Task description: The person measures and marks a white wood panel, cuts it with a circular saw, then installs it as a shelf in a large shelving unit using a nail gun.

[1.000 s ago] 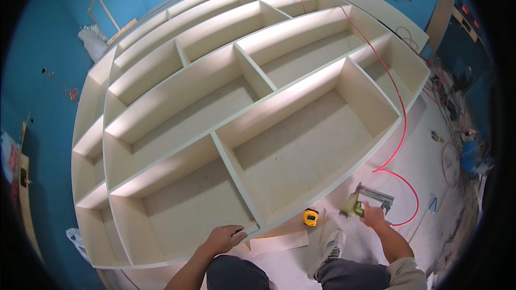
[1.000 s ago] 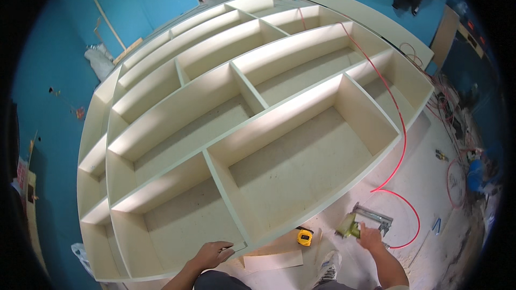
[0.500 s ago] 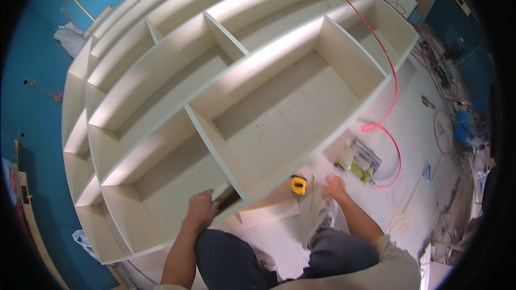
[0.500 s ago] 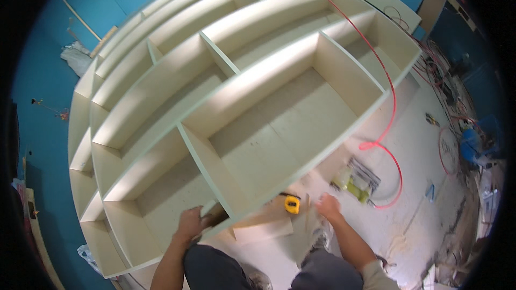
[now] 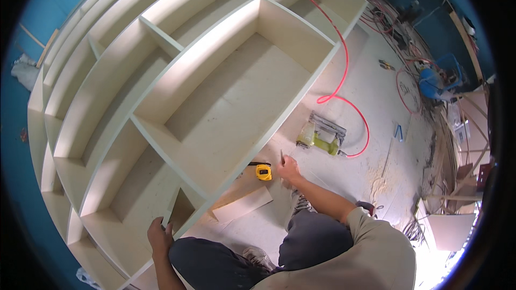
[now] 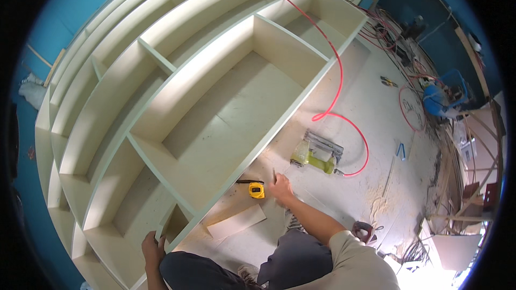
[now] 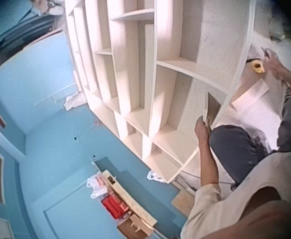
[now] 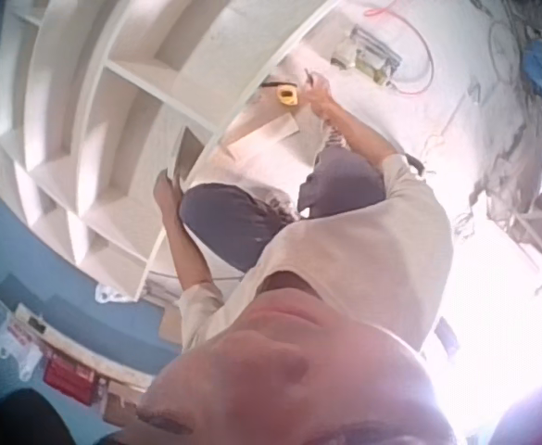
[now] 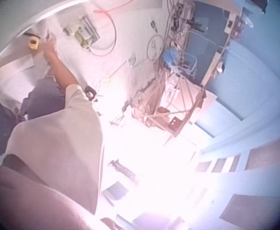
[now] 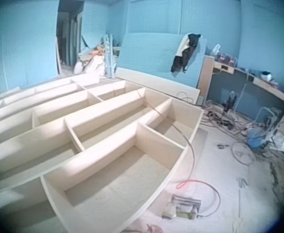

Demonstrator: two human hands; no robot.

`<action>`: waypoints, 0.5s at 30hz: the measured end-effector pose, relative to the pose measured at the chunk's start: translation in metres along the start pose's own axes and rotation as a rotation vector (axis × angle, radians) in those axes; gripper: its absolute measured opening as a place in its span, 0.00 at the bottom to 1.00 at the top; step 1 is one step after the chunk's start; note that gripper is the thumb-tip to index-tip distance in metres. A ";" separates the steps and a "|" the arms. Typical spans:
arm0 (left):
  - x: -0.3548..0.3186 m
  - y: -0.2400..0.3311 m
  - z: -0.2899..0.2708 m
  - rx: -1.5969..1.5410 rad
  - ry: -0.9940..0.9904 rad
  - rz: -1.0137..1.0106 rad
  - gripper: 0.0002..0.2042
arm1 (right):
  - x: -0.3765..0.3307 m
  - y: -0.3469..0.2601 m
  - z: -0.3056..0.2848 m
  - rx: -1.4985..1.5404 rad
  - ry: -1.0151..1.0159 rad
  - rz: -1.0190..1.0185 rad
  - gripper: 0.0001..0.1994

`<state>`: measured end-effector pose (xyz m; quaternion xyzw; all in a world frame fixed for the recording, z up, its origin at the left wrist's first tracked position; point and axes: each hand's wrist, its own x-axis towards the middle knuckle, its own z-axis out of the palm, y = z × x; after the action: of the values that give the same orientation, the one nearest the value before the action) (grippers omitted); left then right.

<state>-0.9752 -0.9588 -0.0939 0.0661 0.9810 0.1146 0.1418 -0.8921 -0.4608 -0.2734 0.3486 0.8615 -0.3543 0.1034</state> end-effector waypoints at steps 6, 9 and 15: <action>-0.011 -0.009 -0.001 -0.042 0.012 0.005 0.15 | -0.019 -0.055 -0.018 -0.135 -0.193 -0.548 0.19; -0.002 0.023 -0.008 -0.189 -0.010 -0.034 0.12 | -0.020 -0.045 0.009 -0.335 -0.153 -0.668 0.26; 0.000 0.028 0.013 -0.232 0.255 0.026 0.12 | 0.010 -0.066 0.011 -0.523 -0.439 -0.500 0.32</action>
<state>-0.9691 -0.9287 -0.0991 0.0469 0.9704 0.2361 0.0214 -0.9449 -0.4961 -0.2503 0.0069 0.9379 -0.2040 0.2804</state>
